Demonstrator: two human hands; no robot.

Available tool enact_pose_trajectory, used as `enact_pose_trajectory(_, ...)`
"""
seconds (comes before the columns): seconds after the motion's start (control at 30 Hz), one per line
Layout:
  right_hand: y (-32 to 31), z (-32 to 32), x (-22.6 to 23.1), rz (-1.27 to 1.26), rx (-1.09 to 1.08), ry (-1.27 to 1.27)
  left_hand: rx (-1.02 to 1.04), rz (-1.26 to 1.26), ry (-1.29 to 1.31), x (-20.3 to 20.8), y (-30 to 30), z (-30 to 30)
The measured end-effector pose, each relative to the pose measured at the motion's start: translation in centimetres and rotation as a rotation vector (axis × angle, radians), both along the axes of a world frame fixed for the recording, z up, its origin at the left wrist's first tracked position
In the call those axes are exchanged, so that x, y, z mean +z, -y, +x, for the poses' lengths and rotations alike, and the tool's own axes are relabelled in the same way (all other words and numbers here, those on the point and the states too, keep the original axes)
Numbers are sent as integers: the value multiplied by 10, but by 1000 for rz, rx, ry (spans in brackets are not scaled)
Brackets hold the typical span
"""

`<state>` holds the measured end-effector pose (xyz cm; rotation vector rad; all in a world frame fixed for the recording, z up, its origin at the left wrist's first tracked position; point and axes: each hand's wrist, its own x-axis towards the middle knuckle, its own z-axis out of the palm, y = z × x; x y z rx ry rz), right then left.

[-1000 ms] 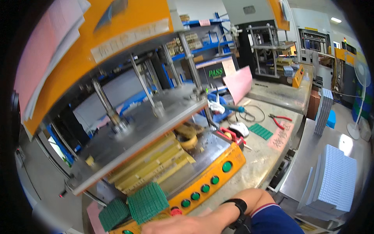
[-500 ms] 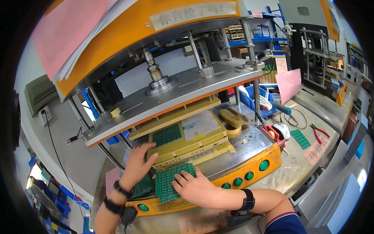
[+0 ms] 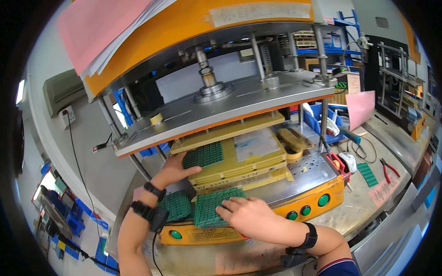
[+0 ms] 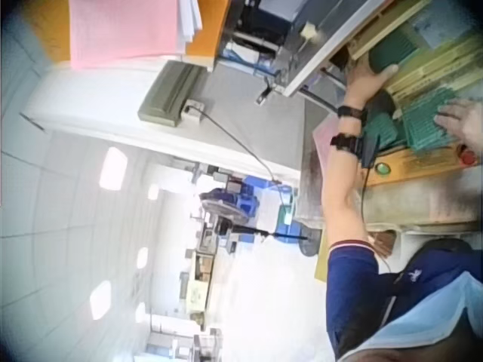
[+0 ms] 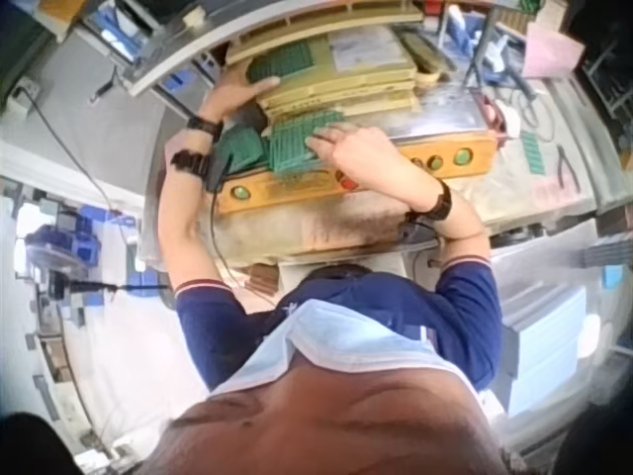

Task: Inspecting and processing printed circuit boards using a press machine in an electronics factory.

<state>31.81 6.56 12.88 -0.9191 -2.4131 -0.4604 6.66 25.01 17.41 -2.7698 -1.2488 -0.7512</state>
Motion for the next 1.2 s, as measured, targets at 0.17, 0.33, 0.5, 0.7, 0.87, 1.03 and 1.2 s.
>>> enact_pose_trajectory(0.17, -6, -3, -4, -4, -27, -6, 43, 43, 30, -2, 92, -79)
enact_pose_trajectory(0.33, -1, -6, 3, -161, 32, 71, 263, 46, -275, -50, 152, -137)
enact_pose_trajectory(0.5, 3, 3, 12, -204, 6, 0, 80, 128, 133, -83, 217, -113)
enact_pose_trajectory(0.7, -20, -11, 25, 11, -45, -325, -35, 29, 234, -197, 273, -71)
enact_pose_trajectory(0.87, -110, -9, 13, 69, -122, -376, 155, 132, 244, -197, 272, -61)
enact_pose_trajectory(1.03, -155, -12, -4, 9, -159, -344, 167, 132, 201, -194, 272, -63)
enact_pose_trajectory(1.2, -161, -15, -5, -32, -161, -353, 195, 122, 144, -192, 276, -61)
